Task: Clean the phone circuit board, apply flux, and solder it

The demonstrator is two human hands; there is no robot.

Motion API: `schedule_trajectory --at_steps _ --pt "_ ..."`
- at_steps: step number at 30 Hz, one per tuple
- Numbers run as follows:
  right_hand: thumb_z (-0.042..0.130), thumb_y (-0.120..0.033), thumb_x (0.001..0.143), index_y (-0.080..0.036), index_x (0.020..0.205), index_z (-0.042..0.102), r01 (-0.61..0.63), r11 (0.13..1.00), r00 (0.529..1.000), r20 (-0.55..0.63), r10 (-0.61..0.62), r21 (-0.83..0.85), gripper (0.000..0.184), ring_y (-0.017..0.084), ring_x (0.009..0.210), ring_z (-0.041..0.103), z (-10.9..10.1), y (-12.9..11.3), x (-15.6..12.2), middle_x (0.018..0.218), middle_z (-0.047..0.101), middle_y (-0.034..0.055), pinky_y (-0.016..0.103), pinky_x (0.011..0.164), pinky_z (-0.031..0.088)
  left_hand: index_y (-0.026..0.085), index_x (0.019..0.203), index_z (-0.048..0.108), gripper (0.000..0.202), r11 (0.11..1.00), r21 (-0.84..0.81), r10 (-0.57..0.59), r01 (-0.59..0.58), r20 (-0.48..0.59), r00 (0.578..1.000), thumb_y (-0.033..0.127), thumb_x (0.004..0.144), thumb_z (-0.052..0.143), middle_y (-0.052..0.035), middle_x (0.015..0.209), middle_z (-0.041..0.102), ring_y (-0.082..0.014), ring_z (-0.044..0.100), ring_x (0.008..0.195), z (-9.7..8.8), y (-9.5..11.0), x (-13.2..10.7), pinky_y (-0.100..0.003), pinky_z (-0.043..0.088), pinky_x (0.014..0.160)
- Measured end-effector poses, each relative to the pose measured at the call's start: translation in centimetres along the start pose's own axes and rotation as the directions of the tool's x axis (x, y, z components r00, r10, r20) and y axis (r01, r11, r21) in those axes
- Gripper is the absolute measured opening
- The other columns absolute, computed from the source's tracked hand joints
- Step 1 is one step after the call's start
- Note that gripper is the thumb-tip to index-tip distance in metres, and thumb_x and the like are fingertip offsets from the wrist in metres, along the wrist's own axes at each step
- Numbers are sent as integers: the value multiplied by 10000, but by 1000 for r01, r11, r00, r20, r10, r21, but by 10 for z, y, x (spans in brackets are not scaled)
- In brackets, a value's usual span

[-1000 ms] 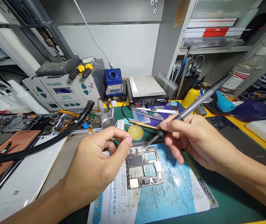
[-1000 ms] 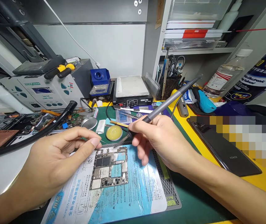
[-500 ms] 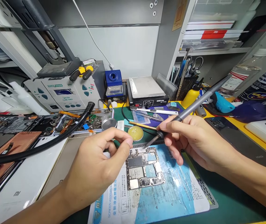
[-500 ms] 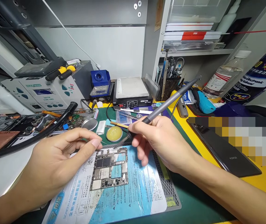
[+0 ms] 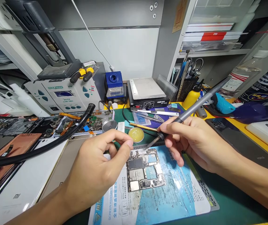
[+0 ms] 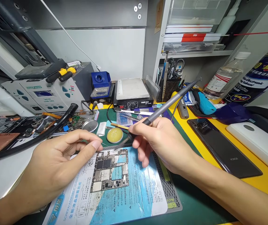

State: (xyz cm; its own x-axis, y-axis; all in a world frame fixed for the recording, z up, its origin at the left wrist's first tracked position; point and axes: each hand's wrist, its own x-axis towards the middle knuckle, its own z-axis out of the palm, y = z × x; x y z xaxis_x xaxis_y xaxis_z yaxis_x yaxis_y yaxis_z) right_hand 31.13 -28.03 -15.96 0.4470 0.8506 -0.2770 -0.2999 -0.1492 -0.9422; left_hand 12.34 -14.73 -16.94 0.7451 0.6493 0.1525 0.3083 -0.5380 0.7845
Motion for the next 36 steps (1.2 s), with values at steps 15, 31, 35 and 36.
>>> schedule_trajectory --at_steps 15,31,35,36 --pt "814 -242 738 -156 566 645 5 1000 1000 -1 -5 -5 256 128 322 575 -1 0 0 537 655 11 201 304 474 239 822 746 202 999 18 35 -35 -2 999 380 897 623 -8 701 751 -156 635 567 1 3 1 -267 405 493" --pt "749 -281 824 -144 572 645 4 1000 1000 2 -4 -20 305 121 314 565 -1 2 2 522 635 17 199 308 465 247 811 753 198 998 29 54 -54 -11 998 369 883 615 10 641 725 -146 612 541 1 5 2 -254 411 500" --pt "747 -268 815 -143 550 636 11 1000 1000 11 -11 -25 313 119 317 573 -1 2 3 516 636 22 188 315 457 253 818 755 195 998 31 63 -63 -14 998 371 885 615 15 640 726 -147 621 550 2 3 2 -248 412 492" --pt "748 -266 809 -143 545 636 10 1000 1000 12 -10 -28 312 119 317 574 -1 2 3 513 636 24 187 316 455 254 822 757 194 997 35 66 -66 -17 998 372 887 617 17 637 723 -145 617 547 2 3 2 -246 411 488"
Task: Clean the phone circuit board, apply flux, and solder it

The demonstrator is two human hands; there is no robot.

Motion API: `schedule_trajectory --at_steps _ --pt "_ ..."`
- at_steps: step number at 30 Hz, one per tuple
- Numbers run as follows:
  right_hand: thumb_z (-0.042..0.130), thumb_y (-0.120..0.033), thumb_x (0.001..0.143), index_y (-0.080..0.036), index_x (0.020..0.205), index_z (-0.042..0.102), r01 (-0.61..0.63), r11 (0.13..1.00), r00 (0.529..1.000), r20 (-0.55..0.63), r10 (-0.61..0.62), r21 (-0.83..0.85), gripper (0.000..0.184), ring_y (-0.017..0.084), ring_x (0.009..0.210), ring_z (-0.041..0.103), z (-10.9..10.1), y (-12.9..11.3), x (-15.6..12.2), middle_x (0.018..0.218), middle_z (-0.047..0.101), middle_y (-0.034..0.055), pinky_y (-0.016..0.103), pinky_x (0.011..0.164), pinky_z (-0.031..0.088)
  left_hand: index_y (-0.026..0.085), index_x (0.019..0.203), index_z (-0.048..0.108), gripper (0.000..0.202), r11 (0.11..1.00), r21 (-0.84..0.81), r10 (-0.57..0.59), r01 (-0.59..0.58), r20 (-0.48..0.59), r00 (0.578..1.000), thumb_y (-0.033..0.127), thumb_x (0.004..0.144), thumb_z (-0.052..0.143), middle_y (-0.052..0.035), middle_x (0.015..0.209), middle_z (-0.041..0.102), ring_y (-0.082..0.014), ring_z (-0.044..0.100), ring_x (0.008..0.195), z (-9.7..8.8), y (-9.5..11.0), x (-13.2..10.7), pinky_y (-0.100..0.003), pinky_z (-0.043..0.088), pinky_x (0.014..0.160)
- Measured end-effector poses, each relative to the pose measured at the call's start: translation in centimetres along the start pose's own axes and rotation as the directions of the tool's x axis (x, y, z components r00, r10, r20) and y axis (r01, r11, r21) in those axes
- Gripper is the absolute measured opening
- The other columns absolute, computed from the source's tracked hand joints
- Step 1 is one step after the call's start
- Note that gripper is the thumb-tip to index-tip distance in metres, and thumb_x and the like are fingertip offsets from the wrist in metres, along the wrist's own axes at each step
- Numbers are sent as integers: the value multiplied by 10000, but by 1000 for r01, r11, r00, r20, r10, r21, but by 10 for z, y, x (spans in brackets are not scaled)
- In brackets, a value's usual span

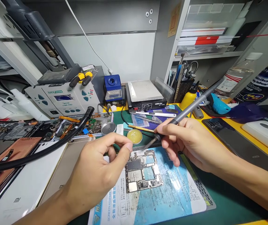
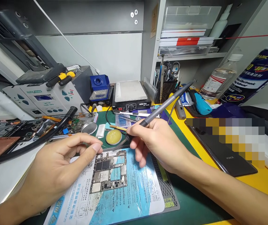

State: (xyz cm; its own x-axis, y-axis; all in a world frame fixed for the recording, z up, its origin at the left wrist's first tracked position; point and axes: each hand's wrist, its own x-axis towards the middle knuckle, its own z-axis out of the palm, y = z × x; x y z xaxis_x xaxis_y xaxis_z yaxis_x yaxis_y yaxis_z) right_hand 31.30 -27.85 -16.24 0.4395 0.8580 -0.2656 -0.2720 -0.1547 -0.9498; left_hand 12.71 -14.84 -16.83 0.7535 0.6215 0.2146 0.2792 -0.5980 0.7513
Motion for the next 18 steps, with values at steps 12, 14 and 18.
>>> schedule_trajectory --at_steps 12,14,18 --pt "744 -263 775 -139 530 637 2 1000 1000 -12 -2 -13 295 121 317 572 0 1 -2 474 617 24 186 328 444 254 813 749 180 996 34 79 -79 -13 997 341 897 615 29 663 735 -131 624 560 -1 -1 0 -229 436 521" --pt "745 -262 775 -137 546 646 10 1000 1000 -6 -10 -12 279 121 321 573 0 1 -2 483 622 22 190 331 450 256 810 748 181 996 37 81 -81 -11 997 340 899 615 37 641 717 -126 613 550 -1 -1 0 -222 432 512" --pt "749 -274 771 -139 552 640 1 1000 1000 -6 -1 -7 280 120 321 569 0 1 -2 493 622 20 189 319 440 262 836 755 170 994 54 99 -98 -19 995 330 907 617 53 613 685 -112 577 517 0 -2 0 -207 429 501"
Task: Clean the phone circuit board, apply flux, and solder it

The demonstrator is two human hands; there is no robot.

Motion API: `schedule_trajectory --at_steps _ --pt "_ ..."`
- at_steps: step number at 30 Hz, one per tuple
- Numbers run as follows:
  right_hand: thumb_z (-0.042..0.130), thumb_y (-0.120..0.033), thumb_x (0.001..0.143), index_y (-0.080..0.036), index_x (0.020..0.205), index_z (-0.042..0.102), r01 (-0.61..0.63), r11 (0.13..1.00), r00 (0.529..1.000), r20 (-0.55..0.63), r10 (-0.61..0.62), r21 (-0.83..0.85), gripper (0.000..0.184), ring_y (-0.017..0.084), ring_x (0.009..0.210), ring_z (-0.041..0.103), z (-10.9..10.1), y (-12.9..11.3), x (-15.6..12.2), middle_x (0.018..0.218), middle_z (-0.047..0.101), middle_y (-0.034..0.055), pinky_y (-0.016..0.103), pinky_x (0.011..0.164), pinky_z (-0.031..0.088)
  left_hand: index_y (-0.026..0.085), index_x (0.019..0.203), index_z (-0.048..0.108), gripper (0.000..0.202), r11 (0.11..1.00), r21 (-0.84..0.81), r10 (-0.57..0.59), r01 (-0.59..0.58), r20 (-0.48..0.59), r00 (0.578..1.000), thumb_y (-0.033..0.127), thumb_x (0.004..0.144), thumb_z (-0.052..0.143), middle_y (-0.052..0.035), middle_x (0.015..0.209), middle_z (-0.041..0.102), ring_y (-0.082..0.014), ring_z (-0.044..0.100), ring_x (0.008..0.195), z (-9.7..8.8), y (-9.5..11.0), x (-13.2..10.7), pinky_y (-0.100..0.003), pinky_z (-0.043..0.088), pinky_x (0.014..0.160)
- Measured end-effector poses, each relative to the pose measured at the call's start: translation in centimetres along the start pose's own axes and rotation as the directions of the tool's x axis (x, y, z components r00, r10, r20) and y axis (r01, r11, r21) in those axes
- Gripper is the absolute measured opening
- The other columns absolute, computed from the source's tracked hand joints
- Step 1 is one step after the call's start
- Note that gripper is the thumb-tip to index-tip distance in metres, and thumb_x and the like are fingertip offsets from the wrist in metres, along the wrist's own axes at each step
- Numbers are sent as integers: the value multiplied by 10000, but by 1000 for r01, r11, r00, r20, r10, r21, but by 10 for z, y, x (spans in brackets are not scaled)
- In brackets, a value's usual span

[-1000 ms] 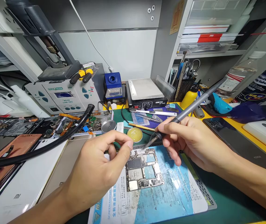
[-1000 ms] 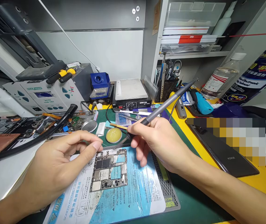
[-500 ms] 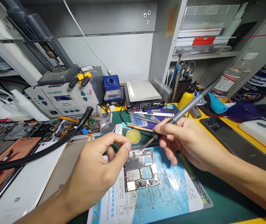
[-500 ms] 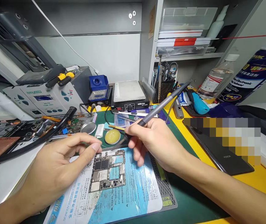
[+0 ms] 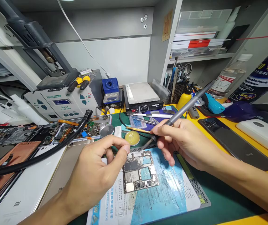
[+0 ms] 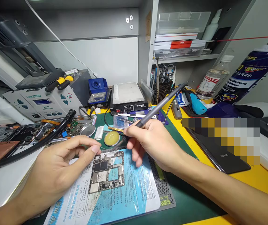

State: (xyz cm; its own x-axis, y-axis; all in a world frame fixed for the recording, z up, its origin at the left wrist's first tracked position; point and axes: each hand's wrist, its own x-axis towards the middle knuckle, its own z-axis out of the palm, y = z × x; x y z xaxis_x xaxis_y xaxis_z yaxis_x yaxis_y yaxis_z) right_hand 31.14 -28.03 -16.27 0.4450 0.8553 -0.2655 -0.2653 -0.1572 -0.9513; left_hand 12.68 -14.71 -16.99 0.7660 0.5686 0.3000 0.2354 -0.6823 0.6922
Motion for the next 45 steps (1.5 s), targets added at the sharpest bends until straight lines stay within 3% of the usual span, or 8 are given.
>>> schedule_trajectory --at_steps 9,28,34,45 --pt "739 -267 772 -142 532 634 4 1000 1000 9 -4 -6 290 121 329 573 0 0 1 470 607 18 185 319 441 265 831 754 174 1000 12 14 -14 6 1000 332 910 614 48 630 697 -116 601 528 -1 2 0 -197 422 460" --pt "734 -276 794 -141 570 640 6 1000 1000 12 -6 -10 277 117 338 574 0 0 0 500 622 16 189 332 447 264 909 745 156 999 49 22 -24 43 999 324 954 608 54 680 686 -115 600 570 -1 -2 -1 -207 455 525" --pt "742 -269 777 -141 567 640 1 1000 1000 4 -1 -2 267 121 333 575 1 -2 1 494 617 14 188 321 439 267 834 739 149 995 56 78 -79 5 997 261 923 620 79 600 625 -94 546 505 -1 3 -1 -205 424 515" --pt "738 -274 785 -142 555 641 1 1000 1000 9 -1 -9 282 121 331 573 1 -1 1 468 609 15 185 328 442 272 843 743 142 996 58 72 -71 -13 997 279 924 627 85 587 615 -95 546 503 0 2 0 -222 409 524"
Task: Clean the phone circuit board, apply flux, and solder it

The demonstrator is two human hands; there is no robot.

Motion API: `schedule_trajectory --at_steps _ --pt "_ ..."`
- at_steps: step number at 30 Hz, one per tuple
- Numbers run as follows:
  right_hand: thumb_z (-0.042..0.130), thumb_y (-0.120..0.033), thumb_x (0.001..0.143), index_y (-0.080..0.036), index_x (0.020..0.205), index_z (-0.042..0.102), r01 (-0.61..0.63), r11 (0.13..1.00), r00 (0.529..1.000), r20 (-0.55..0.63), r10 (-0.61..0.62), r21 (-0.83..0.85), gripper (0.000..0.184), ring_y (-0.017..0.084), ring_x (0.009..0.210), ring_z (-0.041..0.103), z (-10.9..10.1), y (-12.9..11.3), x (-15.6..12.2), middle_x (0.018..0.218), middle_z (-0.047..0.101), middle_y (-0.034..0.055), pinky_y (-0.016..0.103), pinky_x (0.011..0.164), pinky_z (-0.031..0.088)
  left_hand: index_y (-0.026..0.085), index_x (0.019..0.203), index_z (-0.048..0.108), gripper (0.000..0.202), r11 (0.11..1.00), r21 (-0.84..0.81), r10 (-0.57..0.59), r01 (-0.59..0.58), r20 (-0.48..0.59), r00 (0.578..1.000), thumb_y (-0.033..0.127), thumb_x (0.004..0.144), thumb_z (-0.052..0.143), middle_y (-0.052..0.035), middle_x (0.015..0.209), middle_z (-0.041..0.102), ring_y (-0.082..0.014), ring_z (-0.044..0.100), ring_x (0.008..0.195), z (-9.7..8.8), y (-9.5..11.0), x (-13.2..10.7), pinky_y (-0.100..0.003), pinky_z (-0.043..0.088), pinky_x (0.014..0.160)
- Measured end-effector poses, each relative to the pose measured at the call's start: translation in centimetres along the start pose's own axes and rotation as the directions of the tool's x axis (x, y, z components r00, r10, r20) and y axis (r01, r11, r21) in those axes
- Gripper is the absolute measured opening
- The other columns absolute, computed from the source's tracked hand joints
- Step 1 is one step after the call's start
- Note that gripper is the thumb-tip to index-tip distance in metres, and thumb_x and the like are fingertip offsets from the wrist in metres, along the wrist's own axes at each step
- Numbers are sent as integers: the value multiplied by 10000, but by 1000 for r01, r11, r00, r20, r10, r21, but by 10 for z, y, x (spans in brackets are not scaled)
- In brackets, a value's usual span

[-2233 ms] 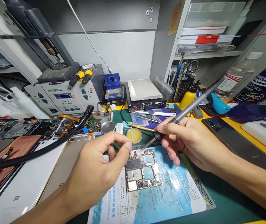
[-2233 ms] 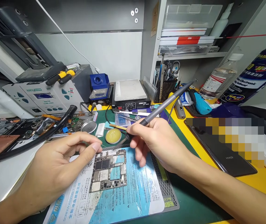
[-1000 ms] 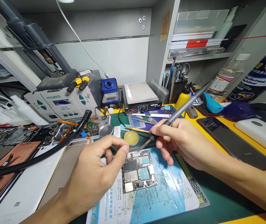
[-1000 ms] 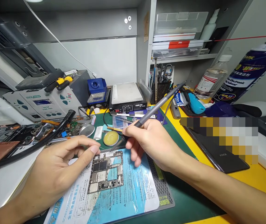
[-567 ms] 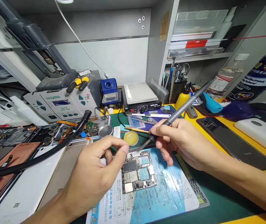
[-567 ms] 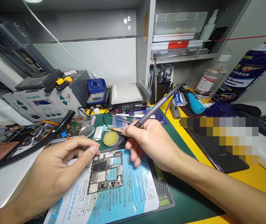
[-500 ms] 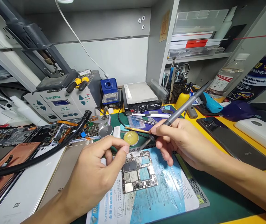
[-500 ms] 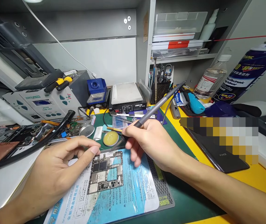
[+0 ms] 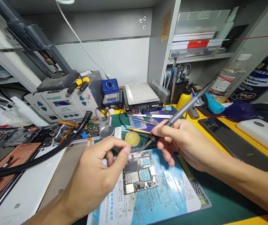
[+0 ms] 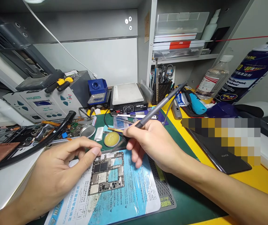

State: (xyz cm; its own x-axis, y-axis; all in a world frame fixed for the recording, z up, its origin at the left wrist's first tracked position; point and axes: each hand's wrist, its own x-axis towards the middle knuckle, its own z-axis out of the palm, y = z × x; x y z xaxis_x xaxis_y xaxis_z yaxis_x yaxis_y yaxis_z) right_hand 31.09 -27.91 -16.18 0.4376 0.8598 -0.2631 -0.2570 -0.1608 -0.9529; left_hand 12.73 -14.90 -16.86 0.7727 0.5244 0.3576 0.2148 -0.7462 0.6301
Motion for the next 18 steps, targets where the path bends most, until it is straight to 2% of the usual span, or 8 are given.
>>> schedule_trajectory --at_steps 9,15,18 --pt "744 -279 789 -145 554 627 4 1000 1000 5 -4 14 295 118 343 579 -1 0 0 510 613 11 193 325 457 265 807 737 154 1000 8 20 -20 -1 1000 260 913 626 85 576 609 -97 540 487 -1 2 0 -245 403 533" --pt "706 -282 820 -174 774 659 59 998 998 10 -59 -11 126 148 363 600 -1 1 -2 530 615 -21 221 328 479 258 831 746 166 1000 -8 -22 22 12 1000 297 915 608 50 652 704 -120 609 547 -1 1 -2 -254 447 564" --pt "696 -274 822 -185 814 655 93 995 995 26 -91 -47 98 154 375 604 -1 2 -4 515 608 -32 224 338 488 253 836 745 174 999 -18 -49 50 24 998 315 915 603 33 678 731 -136 635 576 -2 0 -2 -268 460 581"
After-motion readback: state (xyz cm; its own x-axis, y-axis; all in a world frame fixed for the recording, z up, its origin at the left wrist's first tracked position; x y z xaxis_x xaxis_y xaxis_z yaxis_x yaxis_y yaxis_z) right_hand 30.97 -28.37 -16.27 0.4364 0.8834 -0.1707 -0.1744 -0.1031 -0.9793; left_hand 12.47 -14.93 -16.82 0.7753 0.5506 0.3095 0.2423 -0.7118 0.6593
